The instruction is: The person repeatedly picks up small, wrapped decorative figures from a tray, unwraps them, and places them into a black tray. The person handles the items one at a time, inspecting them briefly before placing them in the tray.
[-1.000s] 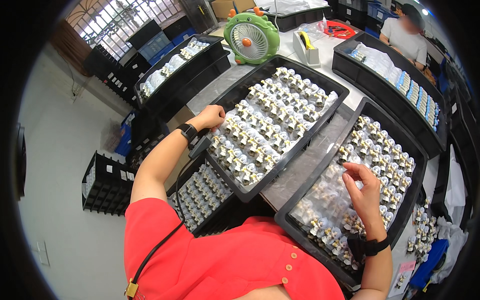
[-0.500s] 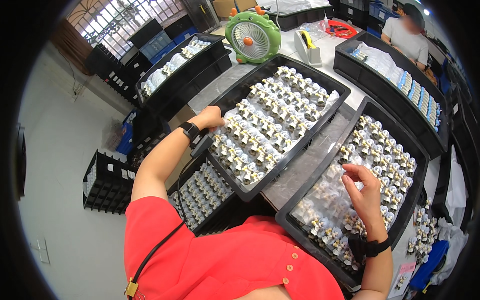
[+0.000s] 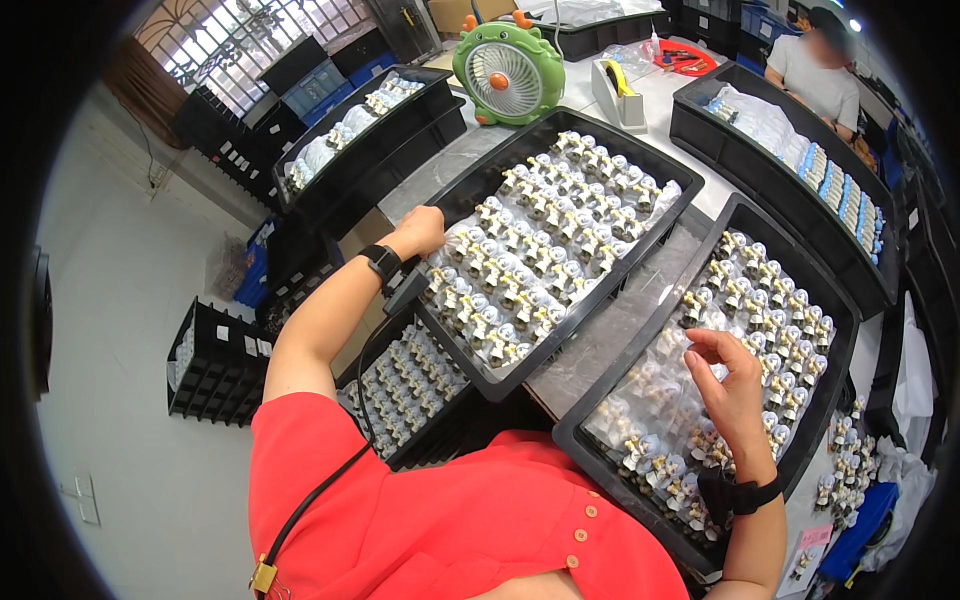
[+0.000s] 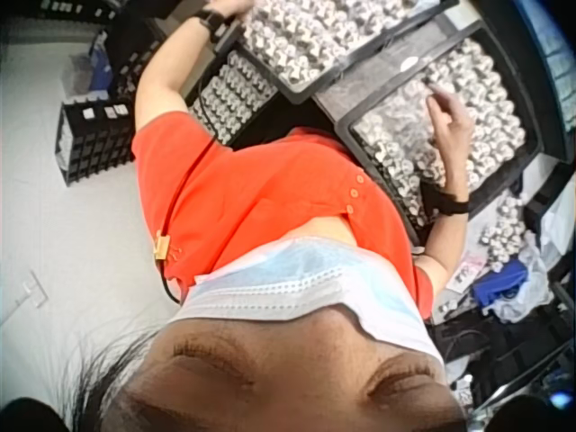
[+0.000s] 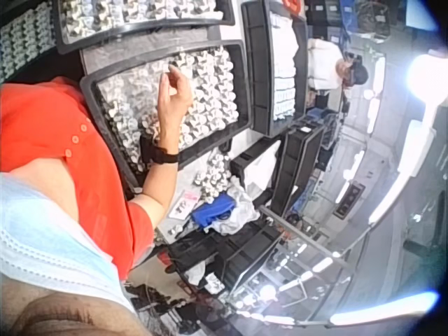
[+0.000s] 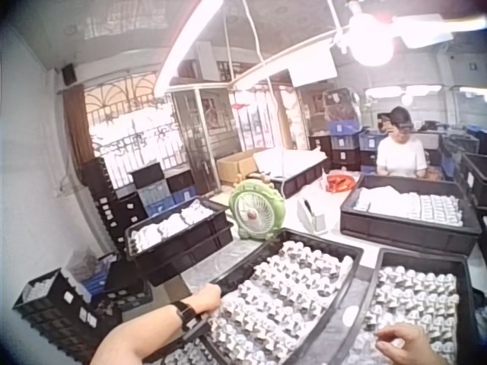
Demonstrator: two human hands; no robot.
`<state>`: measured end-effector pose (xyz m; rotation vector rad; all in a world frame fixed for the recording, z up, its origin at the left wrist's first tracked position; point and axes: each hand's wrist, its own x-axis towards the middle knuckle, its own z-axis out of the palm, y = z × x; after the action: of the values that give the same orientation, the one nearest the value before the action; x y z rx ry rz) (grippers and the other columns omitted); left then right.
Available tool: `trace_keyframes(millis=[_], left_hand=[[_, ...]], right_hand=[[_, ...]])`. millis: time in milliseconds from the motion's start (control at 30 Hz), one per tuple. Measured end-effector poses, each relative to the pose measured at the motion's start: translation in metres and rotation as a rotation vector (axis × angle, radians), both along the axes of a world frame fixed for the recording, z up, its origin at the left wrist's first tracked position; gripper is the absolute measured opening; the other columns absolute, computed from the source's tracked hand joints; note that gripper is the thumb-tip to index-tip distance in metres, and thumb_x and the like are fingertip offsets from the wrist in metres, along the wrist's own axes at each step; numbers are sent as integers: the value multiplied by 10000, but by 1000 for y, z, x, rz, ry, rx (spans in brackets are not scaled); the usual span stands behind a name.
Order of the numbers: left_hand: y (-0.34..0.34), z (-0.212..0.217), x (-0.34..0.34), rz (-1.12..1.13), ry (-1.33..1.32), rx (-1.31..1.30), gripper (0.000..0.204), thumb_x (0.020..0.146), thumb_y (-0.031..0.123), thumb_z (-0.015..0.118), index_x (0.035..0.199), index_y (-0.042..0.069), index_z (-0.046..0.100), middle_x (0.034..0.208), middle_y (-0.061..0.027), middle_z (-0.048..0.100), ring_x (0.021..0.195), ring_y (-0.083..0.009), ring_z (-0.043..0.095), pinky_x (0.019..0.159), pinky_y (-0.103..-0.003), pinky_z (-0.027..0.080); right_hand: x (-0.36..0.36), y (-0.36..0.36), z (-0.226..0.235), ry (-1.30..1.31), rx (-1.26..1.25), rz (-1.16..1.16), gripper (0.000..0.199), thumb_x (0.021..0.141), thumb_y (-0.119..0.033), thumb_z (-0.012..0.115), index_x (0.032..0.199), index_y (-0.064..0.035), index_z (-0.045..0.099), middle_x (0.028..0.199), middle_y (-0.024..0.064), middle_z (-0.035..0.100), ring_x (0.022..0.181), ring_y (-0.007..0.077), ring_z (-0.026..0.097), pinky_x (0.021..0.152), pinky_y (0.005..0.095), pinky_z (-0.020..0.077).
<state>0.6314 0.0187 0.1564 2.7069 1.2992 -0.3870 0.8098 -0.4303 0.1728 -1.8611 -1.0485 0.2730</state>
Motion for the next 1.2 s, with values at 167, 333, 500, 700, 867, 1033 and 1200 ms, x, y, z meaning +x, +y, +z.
trace_keyframes(millis=[167, 333, 500, 700, 867, 1033, 1200], left_hand=[[-3, 2, -1, -24, 0, 32, 178, 630, -5, 625, 792, -18, 696, 831, -222, 656, 865, -347, 657, 773, -405, 528], [-12, 2, -6, -109, -93, 220, 142, 693, 35, 552, 702, -23, 681, 642, -178, 659, 719, -310, 686, 722, -381, 537], [-19, 18, 0, -42, 45, 64, 248, 733, 45, 598, 956, -17, 689, 994, -231, 660, 977, -367, 638, 831, -421, 521], [-18, 14, -2, -60, 23, 118, 250, 739, 50, 599, 966, -12, 683, 985, -229, 662, 965, -368, 642, 829, -423, 522], [-22, 19, -2, -38, -167, 27, 262, 721, 110, 628, 963, 10, 652, 882, -184, 667, 832, -301, 668, 728, -376, 532], [-19, 9, -1, -33, -270, -242, 379, 667, 199, 721, 970, 2, 608, 749, -105, 653, 632, -175, 654, 582, -300, 523], [-12, -1, -2, -101, -213, -196, 391, 642, 209, 740, 936, -14, 609, 752, -125, 663, 628, -183, 657, 598, -305, 526]], right_hand=[[1, 0, -1, -1, -9, 3, 207, 809, -21, 639, 1014, -6, 650, 841, 69, 657, 763, 133, 633, 717, 255, 496], [0, 0, 2, -5, -9, 8, 207, 806, -19, 640, 1012, -6, 648, 842, 68, 657, 766, 134, 635, 718, 254, 496], [0, 0, 2, 11, -20, 9, 210, 803, -18, 643, 1012, -6, 649, 842, 65, 657, 763, 134, 633, 719, 255, 496], [1, 0, 0, 20, -21, 25, 217, 795, -15, 648, 1012, -9, 650, 849, 70, 652, 766, 136, 630, 720, 257, 495], [1, 0, 0, 17, -25, 27, 218, 793, -14, 650, 1010, -8, 650, 851, 75, 649, 765, 139, 627, 716, 258, 494], [1, 0, -1, 25, -38, 31, 218, 790, -12, 651, 1008, -6, 650, 848, 76, 650, 764, 142, 627, 714, 258, 494], [1, 0, -1, 22, -34, 37, 217, 790, -13, 651, 1007, -9, 651, 842, 76, 649, 762, 145, 627, 711, 260, 493]])
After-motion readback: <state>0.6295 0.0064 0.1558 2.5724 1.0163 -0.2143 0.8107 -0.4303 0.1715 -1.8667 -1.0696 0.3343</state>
